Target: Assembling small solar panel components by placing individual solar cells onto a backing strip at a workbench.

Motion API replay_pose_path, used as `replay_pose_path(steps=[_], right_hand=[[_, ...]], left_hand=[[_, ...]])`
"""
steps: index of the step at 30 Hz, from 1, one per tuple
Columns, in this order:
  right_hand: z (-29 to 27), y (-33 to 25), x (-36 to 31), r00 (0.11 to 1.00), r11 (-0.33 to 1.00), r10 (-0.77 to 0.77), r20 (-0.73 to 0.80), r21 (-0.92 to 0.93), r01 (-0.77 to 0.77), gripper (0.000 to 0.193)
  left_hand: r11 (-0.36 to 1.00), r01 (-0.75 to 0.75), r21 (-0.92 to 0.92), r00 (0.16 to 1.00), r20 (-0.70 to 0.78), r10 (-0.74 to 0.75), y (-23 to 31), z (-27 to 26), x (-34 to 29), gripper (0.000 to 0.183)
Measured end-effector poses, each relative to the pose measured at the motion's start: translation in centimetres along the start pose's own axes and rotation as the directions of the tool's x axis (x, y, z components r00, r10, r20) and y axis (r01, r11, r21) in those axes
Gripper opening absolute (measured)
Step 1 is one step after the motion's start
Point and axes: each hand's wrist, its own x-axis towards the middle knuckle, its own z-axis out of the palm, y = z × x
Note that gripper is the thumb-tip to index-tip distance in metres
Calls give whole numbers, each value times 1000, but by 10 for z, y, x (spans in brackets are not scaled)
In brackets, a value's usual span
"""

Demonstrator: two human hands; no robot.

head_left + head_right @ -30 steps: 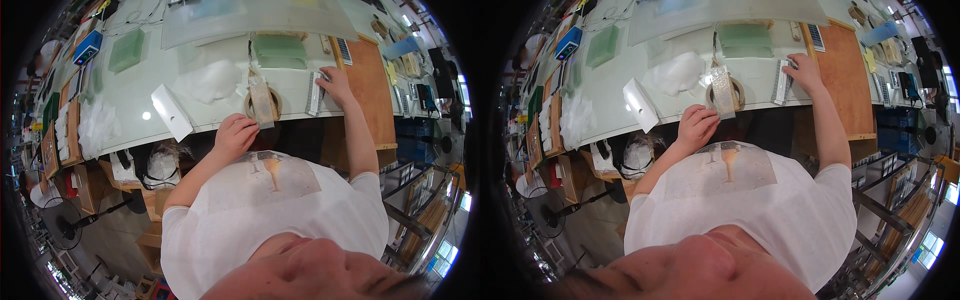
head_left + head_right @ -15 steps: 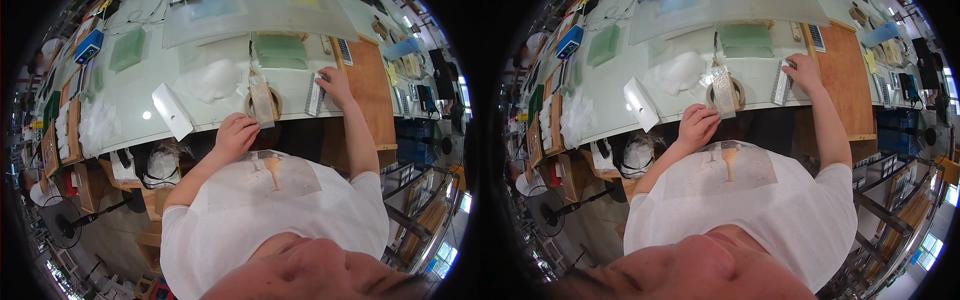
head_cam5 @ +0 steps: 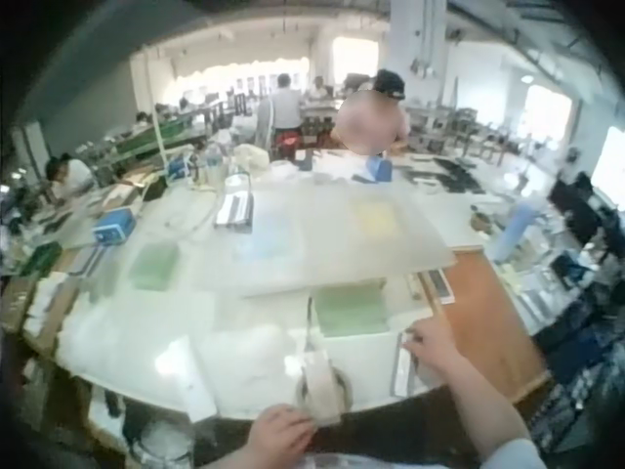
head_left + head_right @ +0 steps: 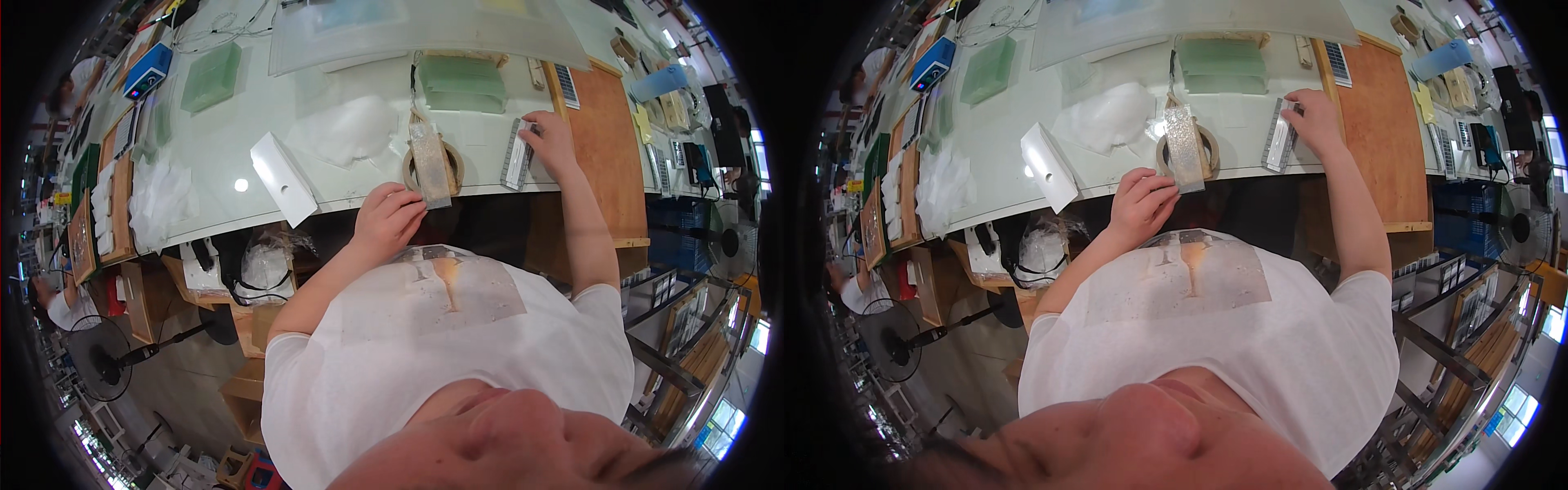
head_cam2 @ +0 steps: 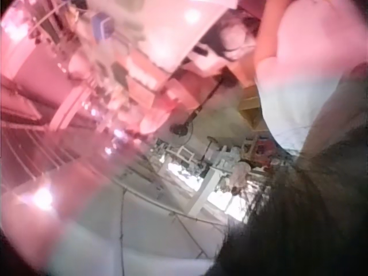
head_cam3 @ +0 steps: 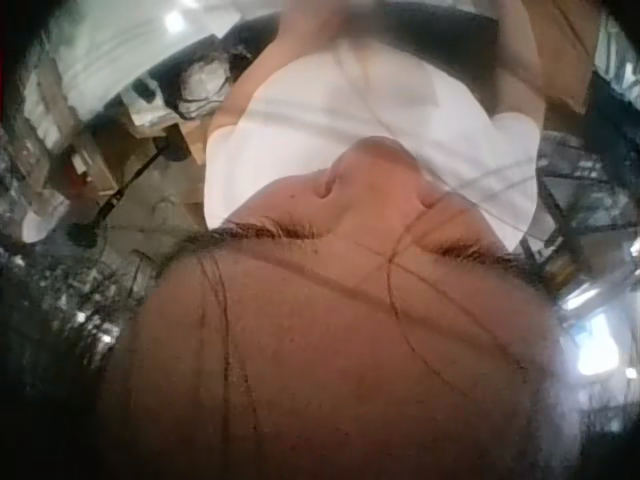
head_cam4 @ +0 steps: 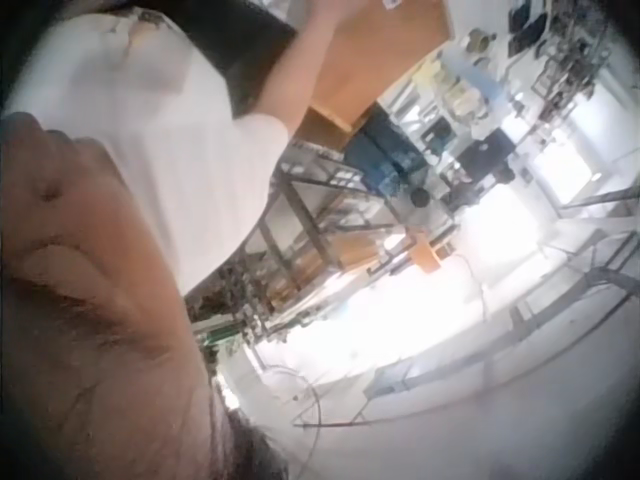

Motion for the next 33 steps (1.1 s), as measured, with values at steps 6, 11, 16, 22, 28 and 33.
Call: replay_pose_path(steps=[6, 11, 16, 22, 28, 33], right_hand=[[-19, -22, 8, 985, 870, 148, 93, 462, -174, 25], [-32, -95, 3, 981, 685, -51, 189, 722, -104, 23], [19, -138, 5, 922, 692, -34, 386, 675, -257, 24], [53, -140, 23, 929, 740, 1, 371, 625, -250, 24], [54, -148, 23, 920, 705, 37, 390, 643, -300, 22], [59, -147, 22, 923, 696, 45, 381, 651, -303, 22]], left_hand=[[1000, 10, -9, 1000, -7, -10, 1, 0, 1, 25], [1000, 9, -7, 1000, -25, -9, 1, -1, 2, 24], [1000, 5, -19, 999, -35, -5, 1, 0, 2, 23], [999, 26, -47, 999, -36, -27, 1, 2, 1, 24], [997, 48, -58, 998, -32, -50, -1, 1, 1, 26], [997, 56, -62, 998, -32, -58, -4, 2, -1, 27]])
